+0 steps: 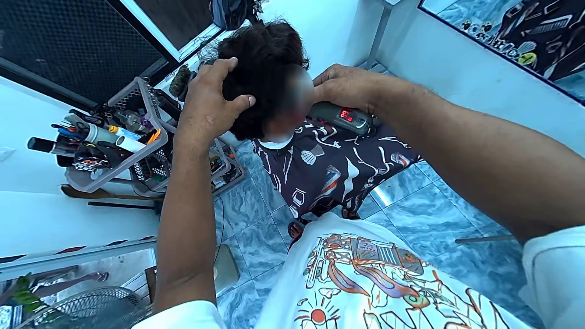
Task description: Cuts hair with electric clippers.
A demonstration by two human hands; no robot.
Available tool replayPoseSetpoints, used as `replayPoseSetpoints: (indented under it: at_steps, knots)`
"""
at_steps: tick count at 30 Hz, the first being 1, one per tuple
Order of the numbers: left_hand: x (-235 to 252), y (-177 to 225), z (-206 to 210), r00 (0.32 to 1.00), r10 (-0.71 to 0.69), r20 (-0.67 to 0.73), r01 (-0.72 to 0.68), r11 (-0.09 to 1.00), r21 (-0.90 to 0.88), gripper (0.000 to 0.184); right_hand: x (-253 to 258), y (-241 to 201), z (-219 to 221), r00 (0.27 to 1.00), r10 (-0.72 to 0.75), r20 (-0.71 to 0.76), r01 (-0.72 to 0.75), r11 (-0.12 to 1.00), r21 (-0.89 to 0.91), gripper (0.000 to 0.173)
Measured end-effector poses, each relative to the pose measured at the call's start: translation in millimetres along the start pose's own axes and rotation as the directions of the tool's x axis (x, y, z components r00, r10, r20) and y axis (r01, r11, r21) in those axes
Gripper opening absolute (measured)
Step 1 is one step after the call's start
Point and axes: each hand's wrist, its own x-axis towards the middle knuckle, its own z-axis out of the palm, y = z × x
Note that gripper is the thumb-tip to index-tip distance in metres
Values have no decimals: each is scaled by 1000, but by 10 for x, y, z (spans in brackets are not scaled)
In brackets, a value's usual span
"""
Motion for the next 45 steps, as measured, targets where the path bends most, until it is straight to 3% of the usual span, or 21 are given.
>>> replayPoseSetpoints:
  at_steps: [3, 8, 11, 15, 19, 23, 27, 31, 35, 38, 42, 45]
  knots:
    - [6, 6, -4, 1000, -1, 3, 1, 1000, 5, 73, 8, 10, 20, 995, 84, -47, -89, 989, -122, 39]
    - [17, 2, -2, 1000, -1, 9, 1, 1000, 4, 74, -10, -33, -8, 1000, 16, 7, -16, 999, -43, 38]
    - [26, -7, 0, 1000, 5, 8, -5, 1000, 1, 73, 6, 2, -5, 995, 86, -53, -94, 981, -171, 41]
    - [41, -5, -9, 1000, 6, 16, -6, 1000, 7, 72, 8, -18, -40, 1000, 1, 3, -1, 1000, -29, 40]
    - [36, 10, -19, 1000, -1, 21, 1, 1000, 7, 73, -3, -30, -6, 995, 85, -49, -92, 984, -154, 39]
    - [36, 0, -14, 1000, 5, 20, -5, 1000, 3, 72, 11, -41, -26, 1000, 15, -3, -15, 1000, -25, 39]
    - [30, -9, -14, 1000, 8, 23, -9, 1000, 12, 73, 19, -15, -7, 994, 97, -44, -102, 985, -136, 41]
    - [31, -2, -7, 1000, -1, 18, 1, 1000, 11, 72, 13, -39, -42, 1000, 17, 3, -17, 999, -44, 40]
    - [28, 6, -19, 1000, 3, 26, -3, 1000, 21, 72, 3, -29, -3, 996, 78, -52, -86, 983, -164, 41]
    - [32, 10, -14, 1000, 4, 26, -4, 1000, 16, 72, 5, -23, -33, 1000, 13, -9, -13, 999, -42, 39]
    - [32, -2, -17, 1000, 4, 27, -5, 1000, 22, 73, -14, -38, 12, 995, 88, -49, -95, 982, -163, 40]
    - [39, 0, -9, 1000, 0, 23, 0, 1000, 20, 73, 16, -26, -14, 999, 24, -27, -26, 998, -64, 40]
